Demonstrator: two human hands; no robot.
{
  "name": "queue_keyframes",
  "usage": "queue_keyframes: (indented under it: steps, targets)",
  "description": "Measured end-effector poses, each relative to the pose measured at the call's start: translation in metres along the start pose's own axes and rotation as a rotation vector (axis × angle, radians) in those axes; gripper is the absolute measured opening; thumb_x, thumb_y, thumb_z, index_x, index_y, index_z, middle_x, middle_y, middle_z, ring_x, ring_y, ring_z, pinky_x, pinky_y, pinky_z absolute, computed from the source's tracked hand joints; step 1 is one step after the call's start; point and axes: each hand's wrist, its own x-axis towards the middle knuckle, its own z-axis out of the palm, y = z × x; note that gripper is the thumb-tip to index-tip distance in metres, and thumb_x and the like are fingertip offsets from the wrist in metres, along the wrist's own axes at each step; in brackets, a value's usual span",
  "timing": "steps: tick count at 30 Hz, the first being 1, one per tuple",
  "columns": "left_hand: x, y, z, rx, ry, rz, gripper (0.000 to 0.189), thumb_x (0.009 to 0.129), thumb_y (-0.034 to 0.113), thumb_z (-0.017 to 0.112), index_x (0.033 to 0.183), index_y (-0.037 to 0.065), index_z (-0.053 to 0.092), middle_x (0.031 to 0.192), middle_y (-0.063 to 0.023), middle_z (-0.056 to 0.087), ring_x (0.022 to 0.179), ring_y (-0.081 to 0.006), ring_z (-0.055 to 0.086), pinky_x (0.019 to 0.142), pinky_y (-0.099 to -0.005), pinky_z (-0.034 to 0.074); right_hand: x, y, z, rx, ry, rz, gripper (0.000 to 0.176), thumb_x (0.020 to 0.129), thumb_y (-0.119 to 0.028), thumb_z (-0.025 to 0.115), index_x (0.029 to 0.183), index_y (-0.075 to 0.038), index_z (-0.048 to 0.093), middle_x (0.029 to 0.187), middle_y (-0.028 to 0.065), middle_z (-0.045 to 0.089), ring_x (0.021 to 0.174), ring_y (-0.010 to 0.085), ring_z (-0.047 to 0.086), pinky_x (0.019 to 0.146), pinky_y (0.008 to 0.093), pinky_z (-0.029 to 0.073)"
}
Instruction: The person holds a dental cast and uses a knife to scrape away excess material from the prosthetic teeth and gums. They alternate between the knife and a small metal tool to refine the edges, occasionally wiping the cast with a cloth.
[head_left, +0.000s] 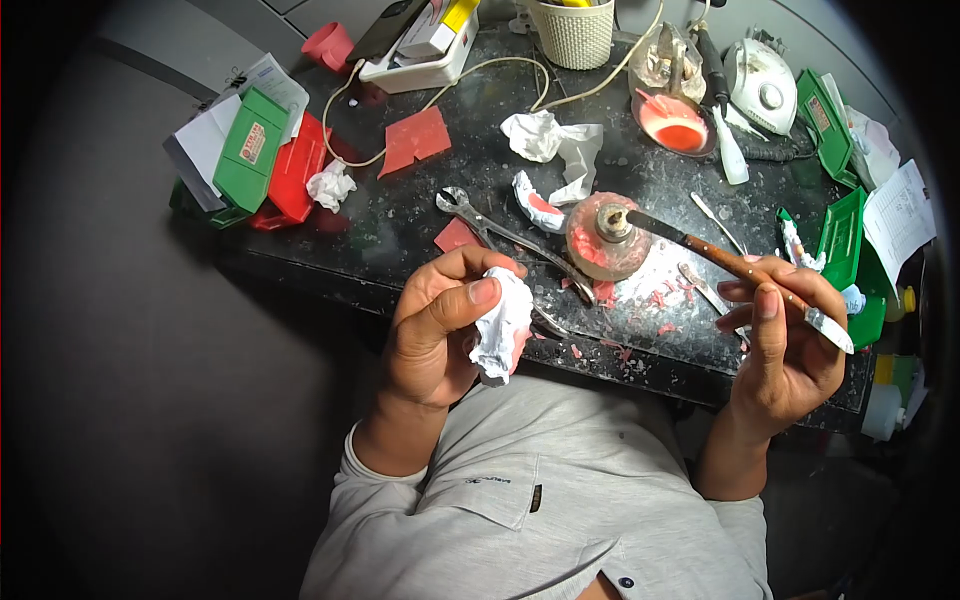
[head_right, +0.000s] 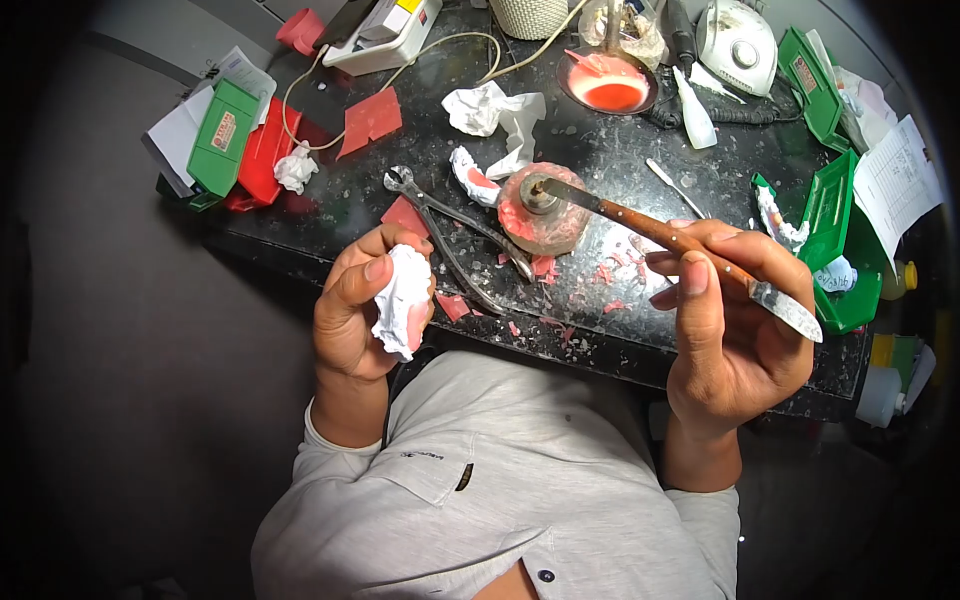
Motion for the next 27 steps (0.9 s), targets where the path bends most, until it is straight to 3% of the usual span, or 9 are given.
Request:
queue_keyframes:
  steps: [15,21,27]
  targets:
    - [-0.007,0.007,0.008,0.132,-0.085,0.006,0.032,0.087,0.009,0.070,0.113,-0.008,0.060,0.087,-0.0140,0.070,0.071,-0.0170,0.069,0.066,-0.0282,0.056,-0.001,0.002,0.004,-0.004,0.005,-0.046,0.022,0.095,0.007,0.061,0.117,0.008,0.056,0.101,0.0283,0.070,0.076,0.0248,0.074,0.055,0.0244,0.058]
    - [0.004,-0.004,0.005,0.189,0.003,0.167,0.034,0.100,0.020,0.061,0.121,-0.007,0.056,0.088,-0.0142,0.069,0.070,-0.0177,0.069,0.060,-0.0272,0.056,0.002,-0.003,0.004,0.016,-0.003,-0.087,0.024,0.095,0.007,0.062,0.118,0.009,0.056,0.103,0.0285,0.070,0.077,0.0249,0.074,0.055,0.0241,0.058]
    - [0.008,-0.008,-0.007,0.174,-0.012,0.147,0.034,0.105,0.024,0.054,0.123,-0.005,0.057,0.090,-0.0121,0.069,0.067,-0.0166,0.069,0.058,-0.0275,0.057,0.002,0.001,0.004,-0.010,-0.002,-0.062,0.025,0.092,0.012,0.063,0.117,0.012,0.055,0.104,0.0289,0.069,0.079,0.0252,0.074,0.059,0.0250,0.060]
